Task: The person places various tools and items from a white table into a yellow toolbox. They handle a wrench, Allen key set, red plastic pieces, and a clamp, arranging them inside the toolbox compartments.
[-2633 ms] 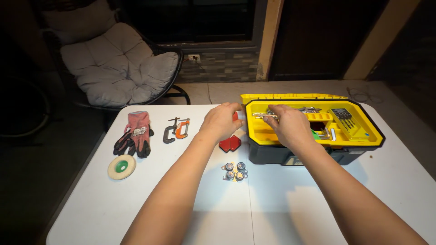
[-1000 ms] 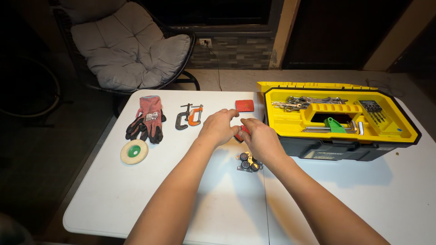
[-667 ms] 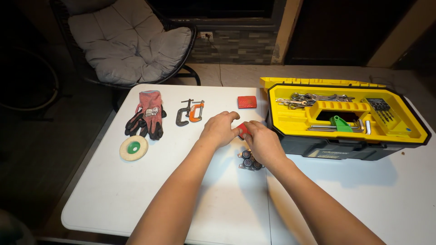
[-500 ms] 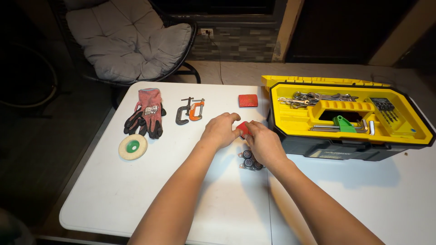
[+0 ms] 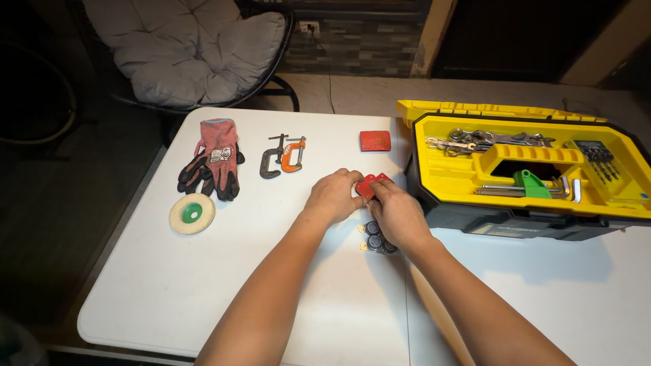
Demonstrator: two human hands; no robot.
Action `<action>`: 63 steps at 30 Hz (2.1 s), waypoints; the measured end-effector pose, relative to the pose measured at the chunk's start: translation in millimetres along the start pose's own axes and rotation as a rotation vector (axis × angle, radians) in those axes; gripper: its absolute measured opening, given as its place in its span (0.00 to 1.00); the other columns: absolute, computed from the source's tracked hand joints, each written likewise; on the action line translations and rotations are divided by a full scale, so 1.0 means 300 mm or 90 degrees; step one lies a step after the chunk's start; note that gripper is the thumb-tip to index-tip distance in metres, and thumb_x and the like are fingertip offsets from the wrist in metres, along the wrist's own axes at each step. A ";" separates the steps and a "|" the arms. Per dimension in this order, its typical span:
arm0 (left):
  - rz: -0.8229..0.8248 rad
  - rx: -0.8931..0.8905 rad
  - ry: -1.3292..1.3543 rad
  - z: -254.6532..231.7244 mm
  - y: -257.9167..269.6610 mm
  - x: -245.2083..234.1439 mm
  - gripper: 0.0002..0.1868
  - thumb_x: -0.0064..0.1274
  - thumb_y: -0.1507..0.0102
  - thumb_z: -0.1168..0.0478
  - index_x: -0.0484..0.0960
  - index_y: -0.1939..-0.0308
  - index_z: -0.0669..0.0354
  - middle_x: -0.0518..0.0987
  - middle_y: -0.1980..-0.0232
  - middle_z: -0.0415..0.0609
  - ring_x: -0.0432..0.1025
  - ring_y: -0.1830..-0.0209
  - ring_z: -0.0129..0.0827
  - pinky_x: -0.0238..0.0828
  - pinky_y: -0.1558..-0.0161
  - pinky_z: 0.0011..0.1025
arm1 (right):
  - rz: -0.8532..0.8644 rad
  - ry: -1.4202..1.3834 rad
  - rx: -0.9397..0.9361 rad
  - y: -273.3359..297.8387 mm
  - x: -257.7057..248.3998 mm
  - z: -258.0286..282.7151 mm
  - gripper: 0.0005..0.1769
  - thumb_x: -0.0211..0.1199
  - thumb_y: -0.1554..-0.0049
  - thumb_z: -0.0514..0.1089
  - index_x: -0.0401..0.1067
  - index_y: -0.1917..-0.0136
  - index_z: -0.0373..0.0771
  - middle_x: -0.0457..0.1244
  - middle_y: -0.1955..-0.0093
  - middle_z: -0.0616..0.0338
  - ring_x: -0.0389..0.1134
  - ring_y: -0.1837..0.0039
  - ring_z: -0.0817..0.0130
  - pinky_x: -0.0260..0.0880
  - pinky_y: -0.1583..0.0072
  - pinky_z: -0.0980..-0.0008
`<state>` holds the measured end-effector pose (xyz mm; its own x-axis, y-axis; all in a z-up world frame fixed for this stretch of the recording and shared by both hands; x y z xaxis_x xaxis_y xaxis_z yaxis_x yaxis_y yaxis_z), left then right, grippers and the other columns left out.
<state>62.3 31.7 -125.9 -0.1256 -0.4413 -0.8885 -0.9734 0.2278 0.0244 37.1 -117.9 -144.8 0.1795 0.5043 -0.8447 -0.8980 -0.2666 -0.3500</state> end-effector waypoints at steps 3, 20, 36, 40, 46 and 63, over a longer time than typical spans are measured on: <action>0.002 0.005 0.001 0.008 -0.014 0.016 0.29 0.66 0.44 0.50 0.79 0.41 0.50 0.78 0.42 0.48 0.73 0.42 0.45 0.69 0.41 0.40 | 0.014 0.005 0.022 -0.004 0.016 -0.013 0.21 0.62 0.43 0.43 0.73 0.38 0.34 0.64 0.33 0.44 0.67 0.37 0.46 0.68 0.38 0.54; -0.026 0.071 -0.028 0.037 -0.075 0.094 0.33 0.68 0.48 0.51 0.78 0.39 0.50 0.78 0.43 0.46 0.69 0.41 0.44 0.65 0.38 0.39 | 0.071 0.114 0.101 -0.036 0.128 -0.073 0.29 0.58 0.46 0.38 0.67 0.30 0.38 0.53 0.27 0.25 0.64 0.34 0.36 0.67 0.36 0.54; -0.067 0.118 -0.015 0.060 -0.111 0.170 0.33 0.63 0.48 0.56 0.77 0.38 0.52 0.80 0.43 0.47 0.71 0.44 0.45 0.66 0.40 0.39 | 0.165 0.133 0.205 -0.076 0.145 -0.074 0.17 0.54 0.43 0.36 0.69 0.40 0.38 0.62 0.38 0.41 0.66 0.37 0.46 0.68 0.37 0.55; -0.083 0.118 -0.006 0.065 -0.110 0.165 0.31 0.61 0.47 0.57 0.78 0.39 0.53 0.80 0.43 0.47 0.71 0.44 0.45 0.65 0.40 0.40 | 0.141 0.135 0.183 -0.094 0.159 -0.091 0.15 0.56 0.44 0.38 0.71 0.43 0.38 0.63 0.40 0.42 0.65 0.37 0.46 0.67 0.38 0.54; -0.091 0.076 0.008 0.120 -0.100 0.142 0.31 0.60 0.48 0.57 0.77 0.39 0.54 0.80 0.43 0.48 0.70 0.43 0.45 0.64 0.39 0.40 | 0.093 0.125 0.105 -0.114 0.196 -0.072 0.14 0.57 0.44 0.37 0.72 0.44 0.39 0.65 0.44 0.44 0.67 0.40 0.45 0.68 0.39 0.52; -0.286 0.070 0.114 0.166 -0.040 0.181 0.28 0.61 0.47 0.56 0.79 0.43 0.58 0.79 0.42 0.47 0.67 0.39 0.44 0.61 0.37 0.42 | 0.030 0.047 0.067 -0.130 0.179 -0.069 0.08 0.68 0.49 0.41 0.74 0.55 0.38 0.68 0.52 0.51 0.70 0.47 0.48 0.69 0.44 0.54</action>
<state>76.6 48.2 -197.2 0.2611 -0.6564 -0.7078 -0.9143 0.0669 -0.3994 90.1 -97.5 -184.8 0.1617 0.4303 -0.8881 -0.9427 -0.1989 -0.2680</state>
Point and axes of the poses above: each hand's wrist, its own y-axis away from the middle knuckle, its own x-axis out of the palm, z = x × y, the point moved 4 cm from there along -y, towards the middle knuckle
